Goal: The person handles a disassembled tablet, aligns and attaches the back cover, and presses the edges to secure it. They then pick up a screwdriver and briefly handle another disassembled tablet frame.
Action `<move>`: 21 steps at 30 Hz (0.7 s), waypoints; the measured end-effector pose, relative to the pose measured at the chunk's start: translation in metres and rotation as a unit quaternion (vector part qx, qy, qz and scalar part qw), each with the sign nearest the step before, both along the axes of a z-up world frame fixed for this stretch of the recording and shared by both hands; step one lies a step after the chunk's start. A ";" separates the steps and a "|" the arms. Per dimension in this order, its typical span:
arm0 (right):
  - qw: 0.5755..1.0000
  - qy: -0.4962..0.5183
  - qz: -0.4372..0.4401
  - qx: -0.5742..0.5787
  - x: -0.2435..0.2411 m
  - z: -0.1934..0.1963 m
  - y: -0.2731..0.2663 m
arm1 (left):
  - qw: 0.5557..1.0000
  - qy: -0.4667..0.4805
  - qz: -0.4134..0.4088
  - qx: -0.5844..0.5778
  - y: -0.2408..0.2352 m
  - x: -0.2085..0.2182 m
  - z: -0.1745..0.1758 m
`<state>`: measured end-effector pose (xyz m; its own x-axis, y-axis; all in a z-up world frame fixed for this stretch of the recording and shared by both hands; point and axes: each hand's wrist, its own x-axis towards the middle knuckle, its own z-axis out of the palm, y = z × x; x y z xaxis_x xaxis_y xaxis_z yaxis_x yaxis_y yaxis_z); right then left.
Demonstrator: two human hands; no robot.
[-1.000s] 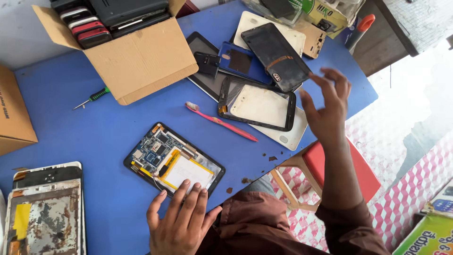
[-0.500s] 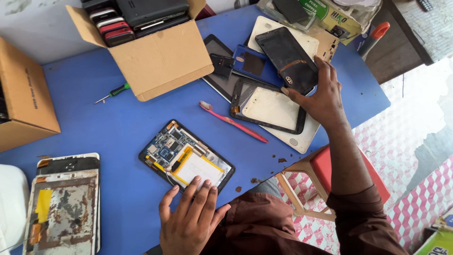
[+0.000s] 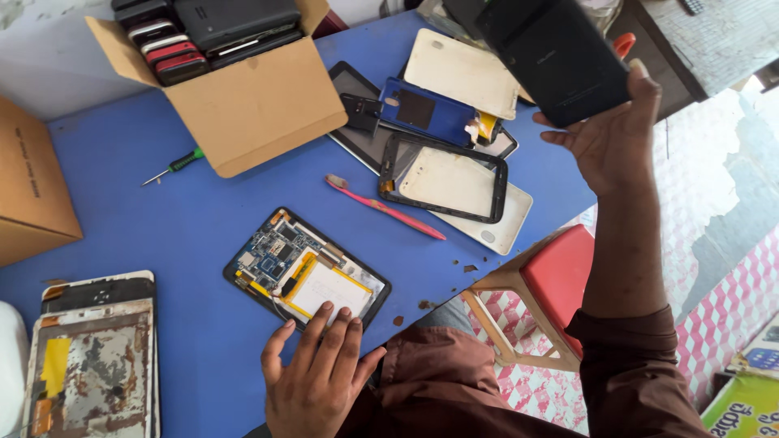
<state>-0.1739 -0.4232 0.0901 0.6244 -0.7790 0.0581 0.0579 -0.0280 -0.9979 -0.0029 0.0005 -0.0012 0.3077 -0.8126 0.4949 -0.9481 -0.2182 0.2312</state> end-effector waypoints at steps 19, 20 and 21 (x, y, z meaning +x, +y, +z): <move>0.949 -0.275 0.143 0.062 -0.068 -0.118 0.050 | 1.000 -0.009 0.002 -0.020 0.012 -0.002 -0.002; 0.955 -0.266 0.126 0.029 -0.067 -0.116 0.051 | 1.000 -0.013 0.006 -0.022 0.012 -0.003 -0.004; 0.959 -0.258 0.117 0.000 -0.066 -0.115 0.053 | 1.000 -0.017 0.010 -0.024 0.012 -0.003 -0.006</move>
